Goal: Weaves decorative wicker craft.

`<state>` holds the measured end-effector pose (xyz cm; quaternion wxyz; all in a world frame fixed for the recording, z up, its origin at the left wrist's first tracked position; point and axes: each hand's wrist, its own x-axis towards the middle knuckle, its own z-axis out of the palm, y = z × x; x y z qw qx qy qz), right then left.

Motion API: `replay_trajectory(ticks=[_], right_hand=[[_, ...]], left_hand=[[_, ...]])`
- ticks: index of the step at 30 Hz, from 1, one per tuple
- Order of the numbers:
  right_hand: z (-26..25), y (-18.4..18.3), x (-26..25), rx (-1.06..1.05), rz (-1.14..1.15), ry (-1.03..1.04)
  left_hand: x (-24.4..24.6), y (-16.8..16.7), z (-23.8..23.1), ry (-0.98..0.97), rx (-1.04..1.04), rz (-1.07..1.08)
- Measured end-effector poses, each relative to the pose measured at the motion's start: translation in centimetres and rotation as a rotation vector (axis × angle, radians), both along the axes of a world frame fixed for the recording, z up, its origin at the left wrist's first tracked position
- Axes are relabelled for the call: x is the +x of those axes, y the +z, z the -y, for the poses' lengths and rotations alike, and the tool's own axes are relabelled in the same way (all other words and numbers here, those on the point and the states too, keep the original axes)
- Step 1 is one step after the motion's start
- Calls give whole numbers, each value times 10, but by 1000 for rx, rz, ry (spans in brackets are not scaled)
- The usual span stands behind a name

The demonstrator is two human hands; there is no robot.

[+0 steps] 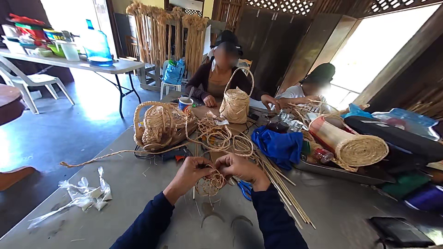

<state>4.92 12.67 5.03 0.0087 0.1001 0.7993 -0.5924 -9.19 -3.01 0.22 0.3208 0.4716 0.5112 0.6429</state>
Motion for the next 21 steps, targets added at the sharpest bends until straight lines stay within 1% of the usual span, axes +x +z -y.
replay_trajectory(ticks=[3, 4, 7, 9, 11, 14, 16, 18, 21], right_hand=[[-5, -1, 1, -144, -7, -11], [-5, -1, 1, -136, -30, -14], [2, 1, -2, 40, -70, -74], [6, 0, -5, 89, -81, -108], [8, -2, -8, 109, -95, -131], [10, -2, -11, 151, -136, -159], [10, -3, -12, 167, -161, -178], [12, -3, -13, 185, -183, -194], [15, -4, -16, 221, -203, -231]], left_hand=[[-1, 0, -1, 45, -4, -42], [-1, 0, -1, 60, -15, -57], [1, 0, -2, 83, -56, -83], [1, 0, -2, 86, -62, -77], [-1, 0, 0, 71, -47, -24], [-4, -1, 1, 58, 15, 136], [-7, -2, 2, 52, 50, 180], [-8, -4, 1, 55, 53, 214], [-5, 0, -1, 112, 25, 290]])
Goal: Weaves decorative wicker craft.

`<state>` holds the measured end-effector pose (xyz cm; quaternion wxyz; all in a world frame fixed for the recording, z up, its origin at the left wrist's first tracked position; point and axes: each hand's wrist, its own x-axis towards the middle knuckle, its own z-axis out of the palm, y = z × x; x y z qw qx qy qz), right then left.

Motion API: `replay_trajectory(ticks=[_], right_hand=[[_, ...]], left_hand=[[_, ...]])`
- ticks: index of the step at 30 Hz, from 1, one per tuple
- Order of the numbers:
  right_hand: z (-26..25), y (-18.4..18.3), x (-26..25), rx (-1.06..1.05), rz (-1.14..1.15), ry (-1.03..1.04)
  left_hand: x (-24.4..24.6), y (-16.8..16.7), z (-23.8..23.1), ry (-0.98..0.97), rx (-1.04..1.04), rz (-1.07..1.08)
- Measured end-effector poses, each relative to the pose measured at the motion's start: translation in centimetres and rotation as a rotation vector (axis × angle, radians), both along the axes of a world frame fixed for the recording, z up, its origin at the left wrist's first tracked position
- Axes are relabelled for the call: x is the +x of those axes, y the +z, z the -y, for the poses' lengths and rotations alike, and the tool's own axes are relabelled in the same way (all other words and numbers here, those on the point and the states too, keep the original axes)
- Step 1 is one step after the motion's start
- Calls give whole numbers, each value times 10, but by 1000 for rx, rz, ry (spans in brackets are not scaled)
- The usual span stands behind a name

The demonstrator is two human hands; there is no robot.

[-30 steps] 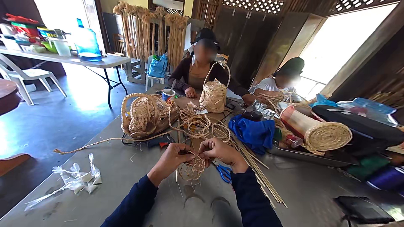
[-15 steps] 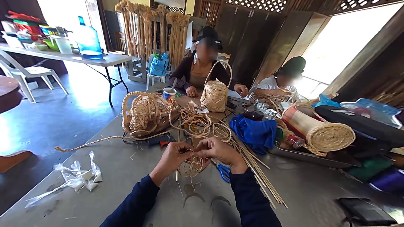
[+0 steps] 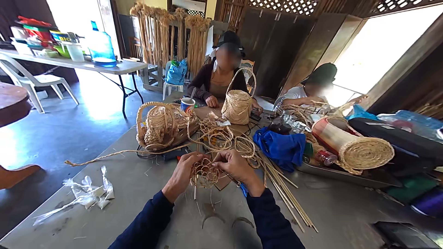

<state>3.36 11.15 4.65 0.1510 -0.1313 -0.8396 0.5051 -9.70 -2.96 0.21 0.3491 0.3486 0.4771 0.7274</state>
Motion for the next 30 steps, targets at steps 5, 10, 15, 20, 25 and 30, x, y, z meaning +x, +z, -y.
replay_trajectory(ticks=[5, 10, 15, 20, 25, 30], right_hand=[[4, -5, -4, 13, -86, -66], [2, -13, -8, 2, -167, -72], [8, -16, -13, -35, -219, -94], [15, -23, -19, -66, -244, -104], [14, -26, -20, -15, -218, -117], [10, -25, -18, -69, -201, -65]], left_hand=[[4, 2, -2, 101, -55, 67], [2, -4, -6, 184, 61, -10], [7, -7, -10, 199, 109, 121], [8, -10, -12, 301, 127, 142], [10, -13, -14, 384, 169, 37], [10, -11, -13, 405, 154, 40]])
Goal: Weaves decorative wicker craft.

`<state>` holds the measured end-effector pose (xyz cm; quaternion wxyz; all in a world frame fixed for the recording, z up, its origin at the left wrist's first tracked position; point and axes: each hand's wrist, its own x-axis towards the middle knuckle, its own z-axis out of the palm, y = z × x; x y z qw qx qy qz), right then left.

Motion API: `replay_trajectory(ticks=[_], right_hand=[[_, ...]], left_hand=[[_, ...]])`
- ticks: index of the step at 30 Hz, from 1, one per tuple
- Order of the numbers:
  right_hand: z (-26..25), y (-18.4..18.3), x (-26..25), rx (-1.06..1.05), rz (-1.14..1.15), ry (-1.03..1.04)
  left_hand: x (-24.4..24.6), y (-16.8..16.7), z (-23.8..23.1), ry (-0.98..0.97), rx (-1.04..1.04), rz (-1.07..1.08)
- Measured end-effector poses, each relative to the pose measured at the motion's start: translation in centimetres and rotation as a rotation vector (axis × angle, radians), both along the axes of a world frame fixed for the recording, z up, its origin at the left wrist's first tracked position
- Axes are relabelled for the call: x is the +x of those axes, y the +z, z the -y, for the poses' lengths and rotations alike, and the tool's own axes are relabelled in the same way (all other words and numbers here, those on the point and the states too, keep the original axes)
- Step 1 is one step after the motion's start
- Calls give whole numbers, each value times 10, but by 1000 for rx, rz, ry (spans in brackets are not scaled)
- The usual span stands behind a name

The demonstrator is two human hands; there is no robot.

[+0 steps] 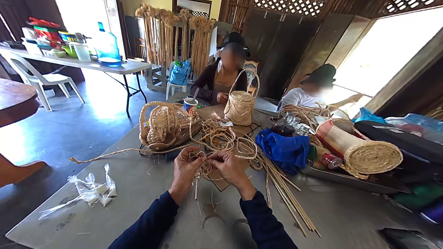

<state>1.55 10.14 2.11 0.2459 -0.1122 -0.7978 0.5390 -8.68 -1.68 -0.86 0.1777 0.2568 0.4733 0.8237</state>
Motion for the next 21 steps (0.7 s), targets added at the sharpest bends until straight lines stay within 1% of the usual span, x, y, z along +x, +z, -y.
replay_trajectory(ticks=[3, 9, 16, 21], right_hand=[[-2, 5, 4, -84, 16, 37], [4, 6, 2, -69, -50, -40], [6, 3, -1, -61, -64, -50], [-4, 10, 6, -141, 103, 78]], left_hand=[[-1, 1, 1, -16, 0, -35], [-1, -1, 1, -44, 28, -92], [-1, 0, 2, -17, 24, -85], [-3, 2, 3, 3, 14, -85]])
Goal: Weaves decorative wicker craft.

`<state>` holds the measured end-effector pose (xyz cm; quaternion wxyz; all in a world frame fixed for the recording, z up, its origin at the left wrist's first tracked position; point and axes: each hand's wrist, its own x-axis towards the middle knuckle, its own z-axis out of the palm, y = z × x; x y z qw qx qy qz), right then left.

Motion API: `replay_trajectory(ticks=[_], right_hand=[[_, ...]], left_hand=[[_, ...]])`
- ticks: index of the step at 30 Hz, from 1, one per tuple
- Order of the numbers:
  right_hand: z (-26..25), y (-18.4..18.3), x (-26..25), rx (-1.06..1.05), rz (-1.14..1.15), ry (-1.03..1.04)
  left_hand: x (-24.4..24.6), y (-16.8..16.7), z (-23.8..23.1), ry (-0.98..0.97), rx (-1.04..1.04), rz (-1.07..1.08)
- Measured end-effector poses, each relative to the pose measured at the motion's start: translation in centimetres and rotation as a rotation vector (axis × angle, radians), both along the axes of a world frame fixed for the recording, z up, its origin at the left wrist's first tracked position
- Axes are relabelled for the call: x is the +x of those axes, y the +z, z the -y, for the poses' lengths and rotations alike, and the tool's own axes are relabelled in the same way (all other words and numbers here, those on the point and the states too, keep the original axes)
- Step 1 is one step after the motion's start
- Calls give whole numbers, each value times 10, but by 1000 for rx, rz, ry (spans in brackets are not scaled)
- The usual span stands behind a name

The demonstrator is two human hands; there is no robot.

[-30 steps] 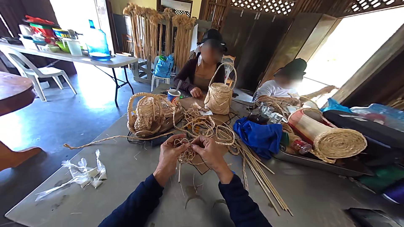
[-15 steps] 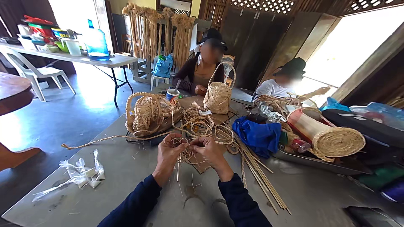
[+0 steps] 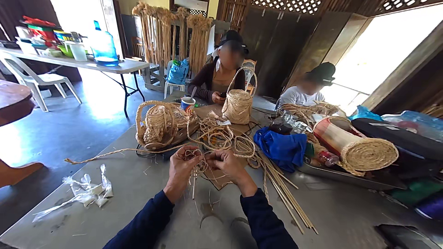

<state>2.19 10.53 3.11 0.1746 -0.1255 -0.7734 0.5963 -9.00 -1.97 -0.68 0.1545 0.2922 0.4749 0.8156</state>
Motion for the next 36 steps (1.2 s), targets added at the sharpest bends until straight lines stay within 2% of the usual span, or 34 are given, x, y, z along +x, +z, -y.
replay_trajectory(ticks=[5, 16, 30, 36], right_hand=[[-6, 4, 6, -8, 52, 70], [0, 1, 0, 217, 56, 8], [0, 0, -4, 366, 114, -37], [-3, 6, 1, 390, 86, -87]], left_hand=[[-3, -3, -1, 0, 6, -25], [-2, -2, 1, -13, 7, -57], [-2, -1, 0, -23, -31, -13], [-6, 4, 5, -109, -83, -15]])
